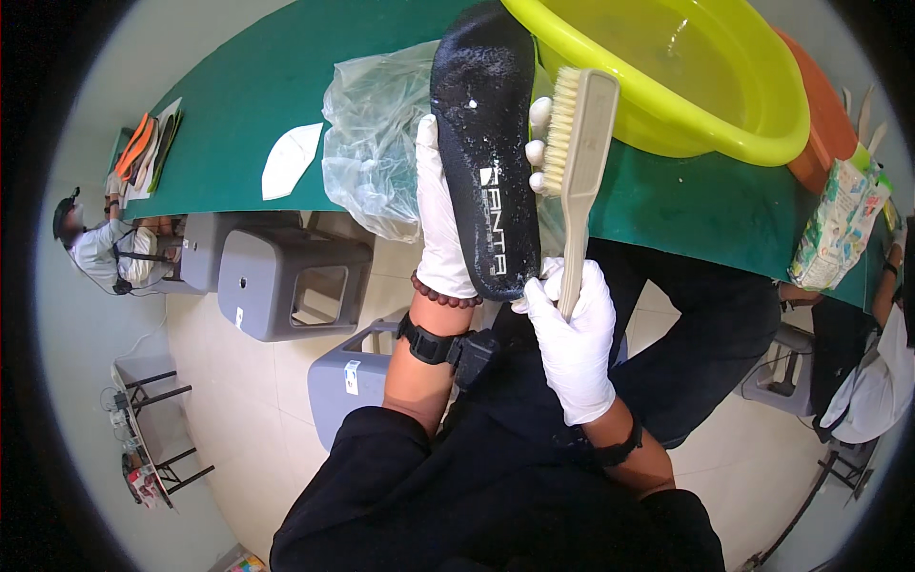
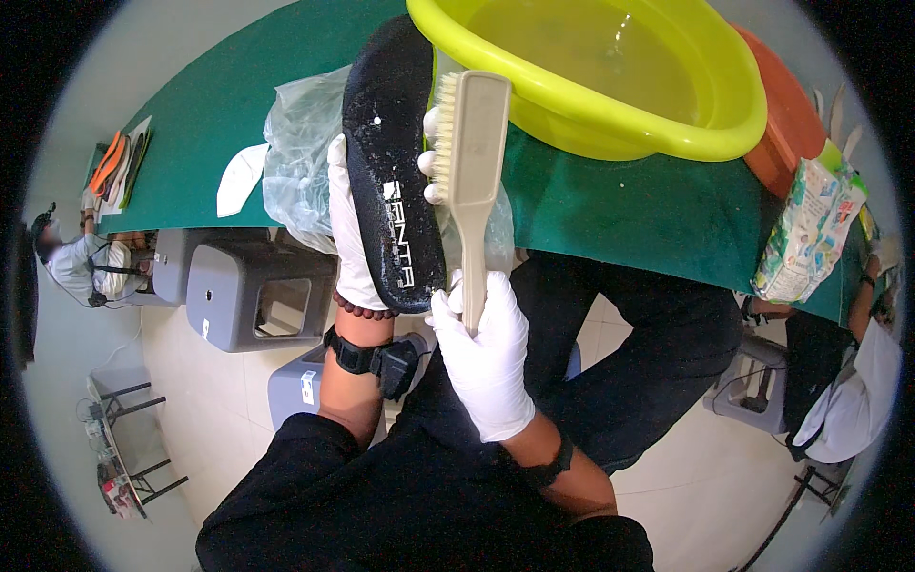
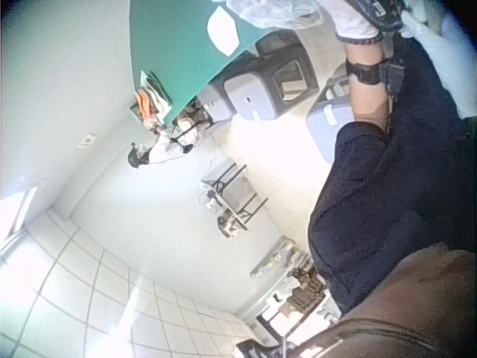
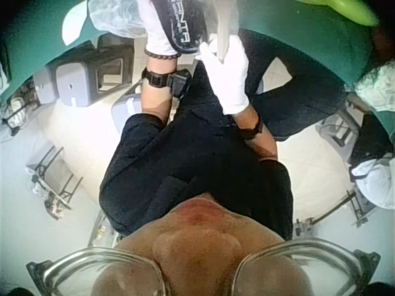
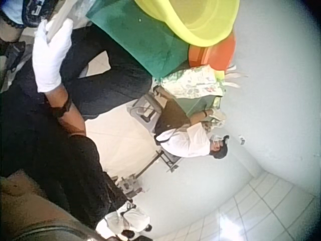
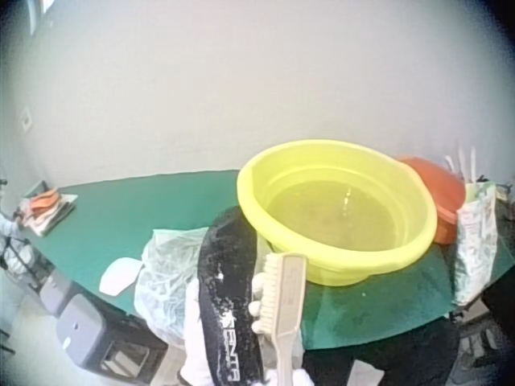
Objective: The person cleans a black shoe insole by dipping it in a yellow basin of water, applying powder from a bag, and scrubbing with a brush. They repeatedly rinse and scrub the insole, then inspect it before the clip ends.
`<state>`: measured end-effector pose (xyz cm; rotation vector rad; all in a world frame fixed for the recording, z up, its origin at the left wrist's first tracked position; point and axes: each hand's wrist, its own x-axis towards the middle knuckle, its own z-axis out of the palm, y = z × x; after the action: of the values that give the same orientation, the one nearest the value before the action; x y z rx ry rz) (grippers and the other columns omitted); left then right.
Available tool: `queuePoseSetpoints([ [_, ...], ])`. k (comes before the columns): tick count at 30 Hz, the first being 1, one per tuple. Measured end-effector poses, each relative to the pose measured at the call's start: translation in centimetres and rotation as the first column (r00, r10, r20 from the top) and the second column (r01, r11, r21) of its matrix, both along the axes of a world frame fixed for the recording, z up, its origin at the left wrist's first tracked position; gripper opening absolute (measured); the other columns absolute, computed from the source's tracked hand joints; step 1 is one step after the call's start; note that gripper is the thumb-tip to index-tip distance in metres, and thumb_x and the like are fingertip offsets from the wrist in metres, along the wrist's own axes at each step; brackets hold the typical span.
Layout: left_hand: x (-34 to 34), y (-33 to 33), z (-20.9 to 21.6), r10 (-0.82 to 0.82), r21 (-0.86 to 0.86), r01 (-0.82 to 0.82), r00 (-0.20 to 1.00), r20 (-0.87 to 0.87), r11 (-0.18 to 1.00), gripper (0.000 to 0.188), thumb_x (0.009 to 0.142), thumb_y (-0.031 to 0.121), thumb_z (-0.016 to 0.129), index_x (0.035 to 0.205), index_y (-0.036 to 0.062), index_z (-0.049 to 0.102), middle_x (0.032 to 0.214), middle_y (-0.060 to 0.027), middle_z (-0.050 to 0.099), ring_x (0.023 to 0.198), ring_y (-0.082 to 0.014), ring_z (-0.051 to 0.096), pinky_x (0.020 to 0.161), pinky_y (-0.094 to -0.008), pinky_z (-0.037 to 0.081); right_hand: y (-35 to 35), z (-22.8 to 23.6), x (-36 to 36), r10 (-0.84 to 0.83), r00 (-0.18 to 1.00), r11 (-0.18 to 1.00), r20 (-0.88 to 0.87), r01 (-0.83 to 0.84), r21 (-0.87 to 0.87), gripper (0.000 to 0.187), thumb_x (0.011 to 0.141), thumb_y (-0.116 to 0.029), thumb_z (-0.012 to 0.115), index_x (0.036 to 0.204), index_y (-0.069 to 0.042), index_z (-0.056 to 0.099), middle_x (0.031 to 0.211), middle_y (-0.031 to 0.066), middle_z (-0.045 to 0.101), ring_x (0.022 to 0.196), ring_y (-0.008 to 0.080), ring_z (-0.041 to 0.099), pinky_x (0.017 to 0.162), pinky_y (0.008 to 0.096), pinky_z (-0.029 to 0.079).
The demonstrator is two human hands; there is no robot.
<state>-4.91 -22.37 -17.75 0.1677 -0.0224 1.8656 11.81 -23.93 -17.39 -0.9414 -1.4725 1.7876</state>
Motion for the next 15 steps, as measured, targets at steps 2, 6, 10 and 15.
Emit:
queuePoseSetpoints([
  [2, 0.1, 0.0, 0.3, 0.080, -0.078, -0.086, 0.994, -0.073, 0.993, 0.071, 0.098, 0.059, 0.030, 0.145, 0.0053, 0.035, 0.133, -0.0235, 0.053, 0.092, -0.0279, 0.066, 0.074, -0.0391, 0.059, 0.2, -0.5, -0.1, -0.002, 1.000, 1.000, 0.016, 0.002, 0.013, 0.020, 0.087, 0.009, 0.061, 0.089, -0.004, 0.047, 0.096, 0.0071, 0.052, 0.074, 0.0103, 0.060, 0.069, 0.0249, 0.054],
  [6, -0.1, -0.1, 0.4, 0.126, -0.063, -0.134, 0.985, -0.118, 0.989, 0.074, 0.097, 0.061, 0.031, 0.145, 0.0053, 0.035, 0.133, -0.0242, 0.053, 0.092, -0.0270, 0.066, 0.075, -0.0384, 0.060, 0.2, -1.5, -0.4, -0.032, 0.999, 0.998, 0.004, 0.032, 0.061, 0.015, 0.087, 0.004, 0.063, 0.094, -0.002, 0.051, 0.087, 0.0063, 0.056, 0.072, 0.0102, 0.060, 0.065, 0.0258, 0.052],
  [10, -0.4, -0.2, 0.5, 0.135, -0.040, -0.144, 0.977, -0.168, 0.989, 0.076, 0.096, 0.063, 0.033, 0.145, 0.0050, 0.034, 0.134, -0.0250, 0.051, 0.093, -0.0272, 0.066, 0.076, -0.0390, 0.060, 0.5, -1.1, -0.7, -0.001, 1.000, 0.999, 0.003, 0.001, 0.043, 0.019, 0.087, 0.009, 0.061, 0.087, -0.004, 0.047, 0.096, 0.0069, 0.054, 0.074, 0.0102, 0.060, 0.069, 0.0249, 0.053],
  [15, -0.6, 0.0, 0.6, 0.141, -0.008, -0.144, 0.976, -0.164, 0.990, 0.077, 0.095, 0.063, 0.034, 0.145, 0.0046, 0.034, 0.135, -0.0253, 0.050, 0.094, -0.0283, 0.065, 0.077, -0.0399, 0.060, 0.6, -0.9, -0.7, 0.006, 1.000, 1.000, -0.015, -0.006, 0.023, 0.019, 0.087, 0.008, 0.061, 0.087, -0.005, 0.047, 0.095, 0.0065, 0.053, 0.074, 0.0102, 0.060, 0.070, 0.0247, 0.053],
])
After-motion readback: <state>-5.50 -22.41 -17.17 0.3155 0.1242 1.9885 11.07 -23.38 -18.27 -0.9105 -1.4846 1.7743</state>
